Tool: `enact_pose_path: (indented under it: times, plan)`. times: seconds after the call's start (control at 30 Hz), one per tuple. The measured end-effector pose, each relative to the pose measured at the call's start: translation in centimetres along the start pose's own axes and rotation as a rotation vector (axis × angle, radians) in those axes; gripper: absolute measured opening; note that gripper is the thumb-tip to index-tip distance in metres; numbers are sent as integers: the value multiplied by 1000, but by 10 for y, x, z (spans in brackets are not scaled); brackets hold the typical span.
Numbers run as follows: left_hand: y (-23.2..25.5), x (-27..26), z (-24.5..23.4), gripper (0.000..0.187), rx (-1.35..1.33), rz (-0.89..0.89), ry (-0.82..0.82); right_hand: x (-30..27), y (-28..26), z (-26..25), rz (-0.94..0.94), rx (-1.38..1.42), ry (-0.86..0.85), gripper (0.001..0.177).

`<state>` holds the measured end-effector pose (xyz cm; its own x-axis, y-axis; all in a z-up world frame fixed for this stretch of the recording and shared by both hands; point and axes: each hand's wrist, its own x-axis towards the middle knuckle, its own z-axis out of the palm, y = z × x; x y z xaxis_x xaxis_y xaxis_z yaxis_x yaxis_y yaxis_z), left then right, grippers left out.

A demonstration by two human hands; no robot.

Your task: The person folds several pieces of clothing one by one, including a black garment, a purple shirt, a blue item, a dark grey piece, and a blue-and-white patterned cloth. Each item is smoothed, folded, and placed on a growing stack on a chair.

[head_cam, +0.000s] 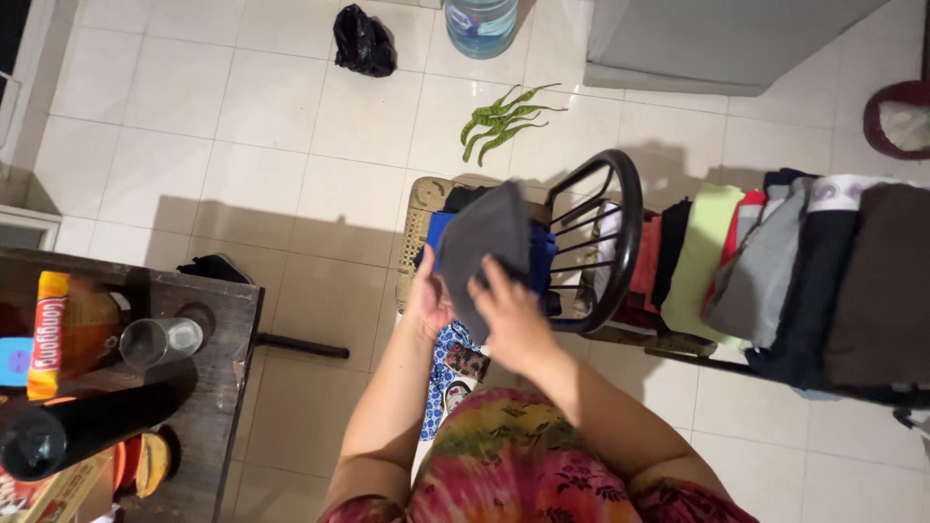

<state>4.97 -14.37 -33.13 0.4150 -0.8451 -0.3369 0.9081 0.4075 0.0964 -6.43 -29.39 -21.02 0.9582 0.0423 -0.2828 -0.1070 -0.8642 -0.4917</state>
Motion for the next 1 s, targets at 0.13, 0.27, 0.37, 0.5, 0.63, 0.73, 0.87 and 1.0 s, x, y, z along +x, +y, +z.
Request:
enact_pose_path:
  times: [0.13, 0.27, 0.37, 0.5, 0.63, 0.73, 0.87, 1.0]
  plan:
    - [-48, 4, -37, 66, 30, 154, 238, -25, -11, 25, -34, -169, -71, 69]
    - [-65, 5, -69, 62, -68, 329, 188, -34, 10, 44, -164, -298, 185, 62]
    - [-62, 24, -72, 65, -135, 373, 38, -36, 30, 52, -153, -349, 393, 56]
    - [-53, 72, -68, 67, -158, 338, 92, -26, 39, 65, -104, -412, 498, 56]
    - [-45, 101, -75, 68, -3, 104, 40, -23, 41, 72, 2, -423, 321, 65]
    - [-42, 98, -82, 70, -21, 92, 13, -19, 46, 73, 107, -190, 196, 83]
    - [-63, 88, -83, 69, -145, 309, 54, -4, 60, 74, 147, -122, 371, 91]
    - [-79, 100, -82, 71, -304, 386, 17, 22, 77, 85, 206, -240, 408, 90]
